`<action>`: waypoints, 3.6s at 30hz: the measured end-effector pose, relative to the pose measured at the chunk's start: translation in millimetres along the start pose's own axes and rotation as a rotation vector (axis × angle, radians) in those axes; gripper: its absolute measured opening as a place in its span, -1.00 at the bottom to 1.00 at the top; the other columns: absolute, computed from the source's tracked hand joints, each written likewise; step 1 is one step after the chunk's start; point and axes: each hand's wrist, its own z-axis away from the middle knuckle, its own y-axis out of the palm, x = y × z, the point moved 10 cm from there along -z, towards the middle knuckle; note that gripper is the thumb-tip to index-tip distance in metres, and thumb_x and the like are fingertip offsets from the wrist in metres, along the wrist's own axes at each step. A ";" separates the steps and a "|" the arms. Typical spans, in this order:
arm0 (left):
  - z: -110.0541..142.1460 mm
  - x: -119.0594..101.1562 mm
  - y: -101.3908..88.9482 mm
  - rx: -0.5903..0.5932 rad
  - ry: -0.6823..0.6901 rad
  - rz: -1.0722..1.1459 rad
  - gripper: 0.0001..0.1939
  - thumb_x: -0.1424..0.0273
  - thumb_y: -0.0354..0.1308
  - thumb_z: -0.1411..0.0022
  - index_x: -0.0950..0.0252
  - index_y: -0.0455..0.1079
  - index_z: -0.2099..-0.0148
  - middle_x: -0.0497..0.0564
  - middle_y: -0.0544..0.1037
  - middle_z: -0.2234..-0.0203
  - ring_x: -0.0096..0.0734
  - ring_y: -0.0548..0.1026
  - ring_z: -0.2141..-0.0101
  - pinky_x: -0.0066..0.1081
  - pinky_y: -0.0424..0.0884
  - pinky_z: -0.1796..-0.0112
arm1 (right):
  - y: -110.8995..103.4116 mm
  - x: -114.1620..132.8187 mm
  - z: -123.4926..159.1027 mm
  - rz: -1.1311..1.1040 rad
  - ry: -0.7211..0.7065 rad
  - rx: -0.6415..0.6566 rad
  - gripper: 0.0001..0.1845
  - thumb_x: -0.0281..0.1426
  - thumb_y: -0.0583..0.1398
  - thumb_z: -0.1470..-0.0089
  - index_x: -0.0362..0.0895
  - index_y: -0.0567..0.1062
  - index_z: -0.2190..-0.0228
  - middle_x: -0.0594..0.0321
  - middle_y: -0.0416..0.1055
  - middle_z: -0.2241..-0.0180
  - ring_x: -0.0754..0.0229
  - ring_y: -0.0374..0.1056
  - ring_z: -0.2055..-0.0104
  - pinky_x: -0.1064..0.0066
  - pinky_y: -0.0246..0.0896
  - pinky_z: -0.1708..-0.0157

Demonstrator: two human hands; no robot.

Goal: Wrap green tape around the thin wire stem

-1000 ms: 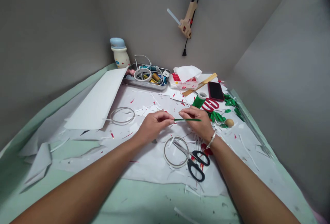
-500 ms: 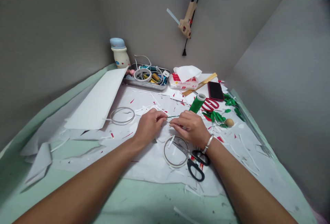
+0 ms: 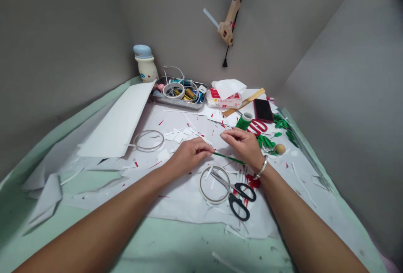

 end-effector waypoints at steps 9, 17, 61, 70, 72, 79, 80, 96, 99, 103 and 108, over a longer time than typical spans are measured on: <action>5.4 19.8 -17.2 -0.174 -0.276 0.293 -0.74 0.24 0.17 -0.06 0.30 0.47 0.26 -0.03 0.53 0.43 -0.46 0.42 0.44 -0.46 0.33 0.39 | 26.0 15.4 8.8 0.276 -0.183 0.143 -0.84 -0.38 0.18 -0.09 -0.09 0.59 0.37 0.22 0.49 0.46 0.22 0.35 0.38 0.41 0.21 0.33; 7.3 24.2 -34.3 -0.320 -0.248 -0.026 -0.82 0.33 0.11 -0.11 0.28 0.47 0.28 0.00 0.52 0.42 -0.39 0.43 0.41 -0.40 0.34 0.35 | 48.6 52.1 25.2 0.444 -0.438 0.255 -0.82 -0.34 0.15 -0.14 -0.07 0.57 0.36 0.26 0.35 0.54 0.25 0.21 0.43 0.41 0.10 0.33; 3.5 11.7 -11.4 -0.123 -0.189 0.227 -0.80 0.30 0.14 -0.12 0.29 0.48 0.27 -0.03 0.52 0.42 -0.45 0.43 0.41 -0.44 0.33 0.36 | 11.8 12.4 4.9 0.212 -0.137 0.030 -0.84 -0.37 0.19 -0.10 -0.12 0.59 0.38 0.24 0.48 0.46 0.25 0.32 0.42 0.44 0.18 0.38; 7.7 28.2 -36.3 -0.368 -0.259 0.121 -0.82 0.32 0.14 -0.11 0.29 0.49 0.27 -0.01 0.55 0.36 -0.41 0.46 0.35 -0.42 0.35 0.30 | 54.6 46.2 25.9 0.522 -0.416 0.284 -0.84 -0.37 0.16 -0.13 -0.08 0.56 0.37 0.28 0.38 0.54 0.25 0.24 0.41 0.40 0.07 0.32; 8.2 21.1 -39.4 -0.378 -0.210 -0.049 -0.85 0.37 0.12 -0.13 0.28 0.49 0.28 -0.02 0.53 0.36 -0.41 0.45 0.34 -0.41 0.33 0.27 | 52.4 54.7 28.0 0.539 -0.474 0.255 -0.82 -0.34 0.14 -0.15 -0.08 0.56 0.35 0.26 0.38 0.52 0.24 0.23 0.40 0.39 0.05 0.32; 5.8 1.9 -13.9 -0.175 -0.018 -0.391 -0.81 0.46 0.05 -0.19 0.23 0.49 0.25 -0.02 0.44 0.39 -0.42 0.41 0.36 -0.43 0.29 0.32 | 24.1 51.4 16.4 0.362 -0.392 0.075 -0.80 -0.32 0.16 -0.14 -0.10 0.58 0.37 0.27 0.37 0.56 0.26 0.23 0.45 0.39 0.10 0.35; 5.4 0.8 -10.5 -0.149 0.001 -0.370 -0.81 0.46 0.05 -0.19 0.23 0.50 0.24 -0.02 0.45 0.39 -0.43 0.41 0.35 -0.43 0.29 0.32 | 19.3 45.6 13.2 0.307 -0.341 0.056 -0.81 -0.33 0.16 -0.13 -0.10 0.58 0.38 0.27 0.39 0.55 0.26 0.25 0.45 0.40 0.12 0.35; 8.8 29.9 -33.1 -0.363 -0.312 0.294 -0.77 0.27 0.21 -0.05 0.28 0.51 0.26 0.00 0.58 0.33 -0.39 0.46 0.35 -0.40 0.38 0.33 | 47.4 35.4 18.8 0.403 -0.310 0.260 -0.84 -0.39 0.17 -0.11 -0.09 0.58 0.36 0.27 0.40 0.53 0.26 0.26 0.43 0.42 0.11 0.32; 9.0 24.8 -41.3 -0.406 -0.249 0.061 -0.84 0.33 0.17 -0.09 0.25 0.52 0.29 0.00 0.57 0.35 -0.36 0.46 0.32 -0.36 0.36 0.25 | 53.6 48.7 25.4 0.475 -0.412 0.284 -0.82 -0.35 0.15 -0.14 -0.08 0.57 0.34 0.26 0.38 0.53 0.25 0.23 0.42 0.41 0.07 0.31; 7.5 13.0 -34.0 -0.324 -0.127 -0.270 -0.83 0.43 0.09 -0.14 0.20 0.52 0.29 -0.03 0.50 0.39 -0.39 0.44 0.37 -0.39 0.31 0.29 | 43.9 59.9 25.9 0.485 -0.483 0.194 -0.78 -0.31 0.13 -0.17 -0.08 0.57 0.33 0.24 0.38 0.52 0.25 0.21 0.43 0.39 0.04 0.34; 5.5 2.1 -13.3 -0.171 0.003 -0.336 -0.80 0.45 0.05 -0.19 0.20 0.51 0.24 -0.03 0.45 0.38 -0.43 0.42 0.35 -0.45 0.29 0.31 | 18.3 44.9 13.0 0.320 -0.325 0.057 -0.80 -0.32 0.16 -0.14 -0.09 0.58 0.36 0.26 0.39 0.54 0.25 0.26 0.44 0.40 0.12 0.35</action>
